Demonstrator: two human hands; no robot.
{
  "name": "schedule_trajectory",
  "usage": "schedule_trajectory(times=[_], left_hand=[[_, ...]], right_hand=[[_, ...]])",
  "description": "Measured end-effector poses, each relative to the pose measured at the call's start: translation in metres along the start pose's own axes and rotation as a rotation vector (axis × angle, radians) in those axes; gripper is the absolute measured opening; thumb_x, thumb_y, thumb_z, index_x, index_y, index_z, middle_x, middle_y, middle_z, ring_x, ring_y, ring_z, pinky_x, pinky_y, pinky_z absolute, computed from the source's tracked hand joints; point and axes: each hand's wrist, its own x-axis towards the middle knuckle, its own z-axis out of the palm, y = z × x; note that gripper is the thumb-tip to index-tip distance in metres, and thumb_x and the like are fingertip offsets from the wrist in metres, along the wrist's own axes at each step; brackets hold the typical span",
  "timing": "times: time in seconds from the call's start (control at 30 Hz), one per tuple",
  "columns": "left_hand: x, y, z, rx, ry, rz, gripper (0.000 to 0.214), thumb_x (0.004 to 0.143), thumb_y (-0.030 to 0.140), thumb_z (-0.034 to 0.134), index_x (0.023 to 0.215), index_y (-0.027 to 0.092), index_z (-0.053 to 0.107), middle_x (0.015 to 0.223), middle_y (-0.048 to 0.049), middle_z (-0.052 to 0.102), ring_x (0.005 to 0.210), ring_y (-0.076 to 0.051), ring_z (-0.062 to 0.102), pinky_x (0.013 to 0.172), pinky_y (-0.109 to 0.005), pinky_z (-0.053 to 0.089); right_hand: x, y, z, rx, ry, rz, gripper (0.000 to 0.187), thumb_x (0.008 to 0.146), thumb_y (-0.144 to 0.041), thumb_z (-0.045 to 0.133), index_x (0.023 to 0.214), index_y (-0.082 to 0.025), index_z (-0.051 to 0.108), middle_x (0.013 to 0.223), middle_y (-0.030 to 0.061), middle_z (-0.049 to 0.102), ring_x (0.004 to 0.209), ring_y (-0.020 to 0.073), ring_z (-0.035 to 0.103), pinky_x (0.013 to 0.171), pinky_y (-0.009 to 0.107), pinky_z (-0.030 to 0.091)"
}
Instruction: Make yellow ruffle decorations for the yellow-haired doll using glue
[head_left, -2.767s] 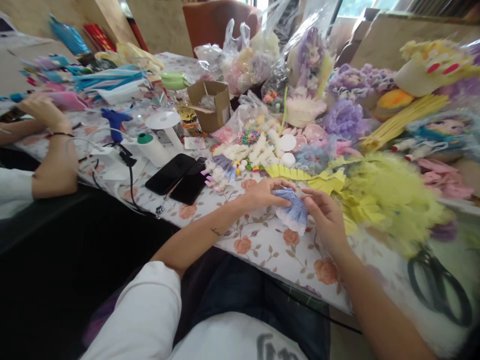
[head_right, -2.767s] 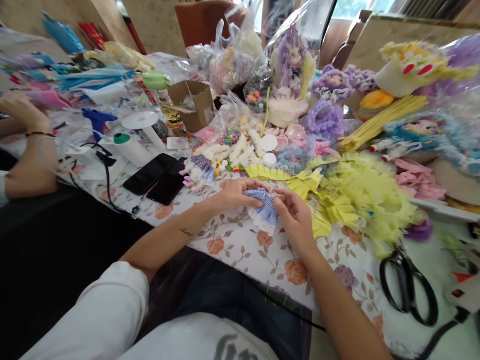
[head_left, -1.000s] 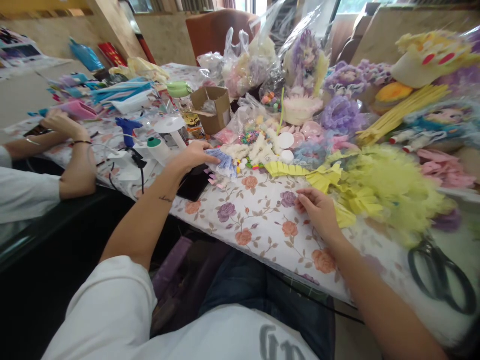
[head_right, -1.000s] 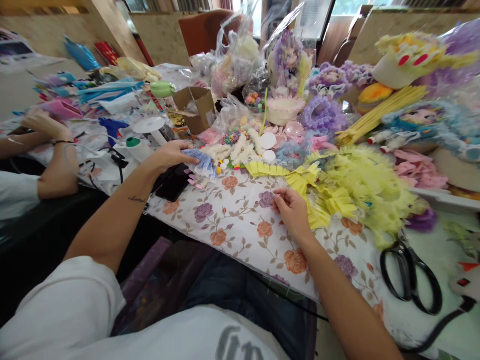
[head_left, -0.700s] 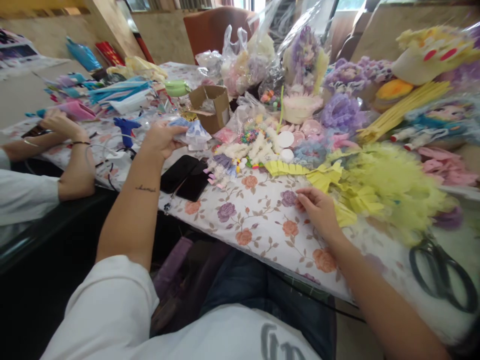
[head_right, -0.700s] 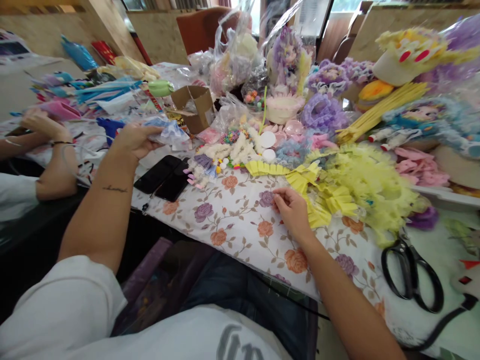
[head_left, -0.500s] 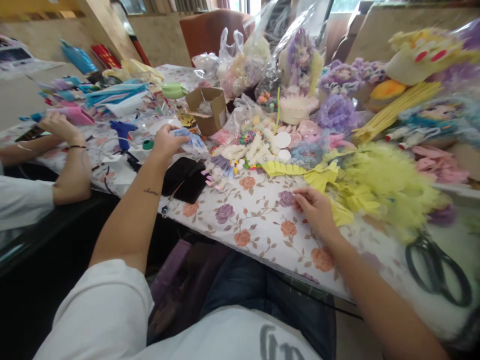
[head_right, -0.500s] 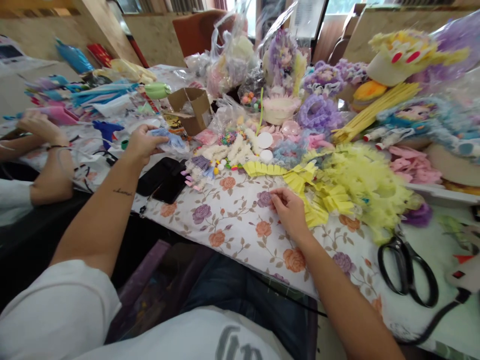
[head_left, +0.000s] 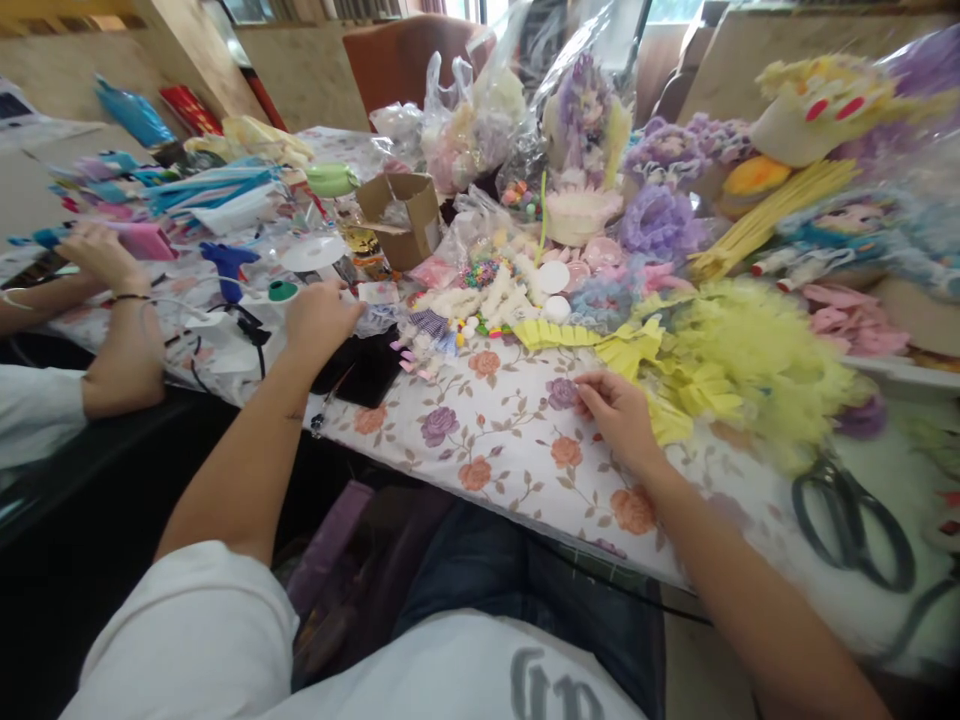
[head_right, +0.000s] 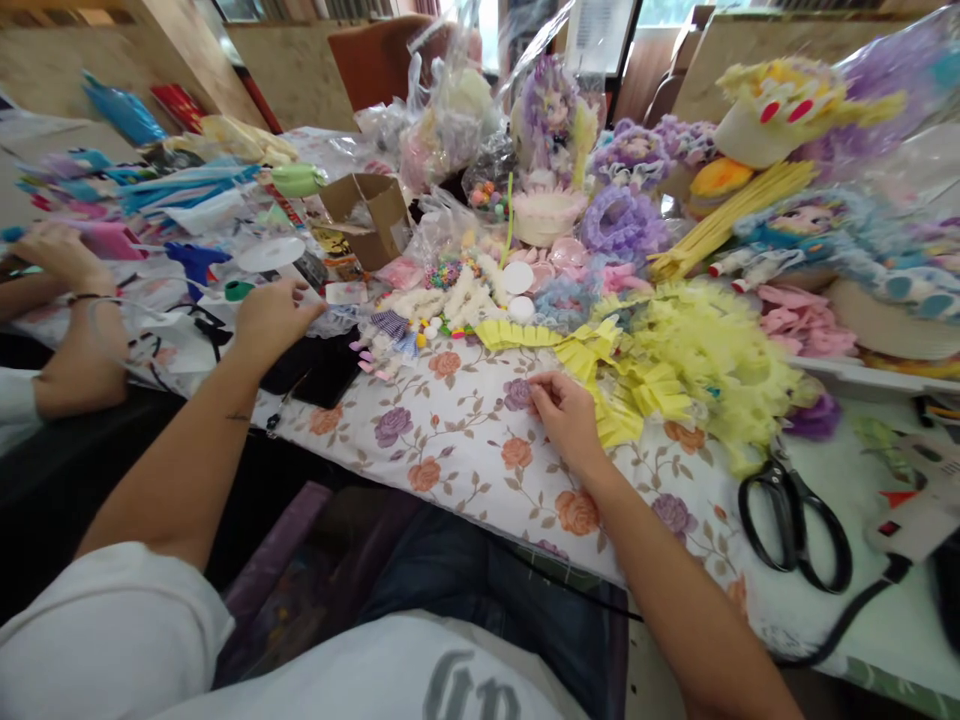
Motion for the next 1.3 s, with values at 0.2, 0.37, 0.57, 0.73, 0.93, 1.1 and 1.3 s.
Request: schedule_trajectory(times=[0.2,0.37,0.57,0.73,0.93,1.1,1.3], left_hand=[[-0.041,0.057,-0.022,-0.135,0.26,0.308,0.022,0.088,0.032,0.057,0.099,0.016,0.068,0.105,-0.0129,0.071,0.101,-0.029,0.063,0.093,-0.04,0.045],[-0.078,0.125,-0.003,-0.302,0.174,0.635,0.021,0.095,0.033,0.05,0.093,0.021,0.067,0.101,-0.0089,0.071,0.098,-0.026,0.063,0.091,-0.037,0.045],[-0.09,0.2,0.065,-0.228,0.094,0.987,0.025,0.087,0.017,0.055,0.107,0.015,0.069,0.119,-0.0164,0.067,0.119,-0.033,0.058,0.101,-0.045,0.046],[-0.081,0.226,0.096,-0.189,0.098,0.974,0.025,0.088,0.012,0.048,0.093,0.014,0.072,0.119,-0.0195,0.067,0.121,-0.035,0.057,0.102,-0.049,0.043],[-0.061,0.216,0.056,-0.798,-0.058,0.496,0.017,0.091,0.03,0.056,0.094,0.018,0.068,0.091,-0.0051,0.072,0.088,-0.021,0.064,0.085,-0.033,0.05],[-0.053,0.197,0.001,-1.268,-0.584,0.098,0.007,0.084,0.019,0.063,0.08,0.014,0.065,0.07,-0.0012,0.065,0.055,-0.01,0.053,0.055,-0.023,0.047],[-0.06,0.171,0.022,-1.005,-0.928,0.103,0.023,0.071,0.035,0.082,0.075,0.014,0.073,0.07,-0.0051,0.072,0.057,-0.014,0.061,0.051,-0.025,0.051]], right_hand=[[0.009,0.009,-0.01,0.03,0.167,-0.026,0.024,0.078,-0.037,0.059,0.091,-0.018,0.067,0.074,0.0047,0.071,0.063,0.0182,0.065,0.063,0.032,0.054],[0.021,0.022,-0.037,-0.214,0.372,-0.098,0.024,0.08,-0.036,0.056,0.088,-0.017,0.069,0.08,0.007,0.073,0.072,0.0205,0.066,0.074,0.035,0.053],[0.014,0.02,-0.038,-0.464,0.279,-0.266,0.026,0.087,-0.038,0.054,0.079,-0.019,0.07,0.069,0.0052,0.071,0.063,0.0188,0.064,0.069,0.032,0.049],[0.004,0.01,-0.029,-0.743,0.183,-0.57,0.025,0.092,-0.034,0.052,0.084,-0.02,0.071,0.074,0.0067,0.074,0.074,0.0214,0.065,0.074,0.035,0.048],[0.004,0.007,-0.028,-1.003,0.026,-0.637,0.026,0.093,-0.033,0.055,0.101,-0.015,0.072,0.111,0.0151,0.072,0.106,0.0293,0.061,0.094,0.042,0.046],[0.009,0.014,-0.032,-1.155,0.049,-0.463,0.029,0.095,-0.033,0.055,0.106,-0.013,0.072,0.118,0.0205,0.068,0.111,0.0352,0.056,0.097,0.051,0.04],[0.017,0.01,-0.07,-1.103,0.552,-0.343,0.028,0.094,-0.031,0.052,0.08,-0.015,0.071,0.081,0.0169,0.07,0.088,0.0318,0.058,0.088,0.053,0.041]])
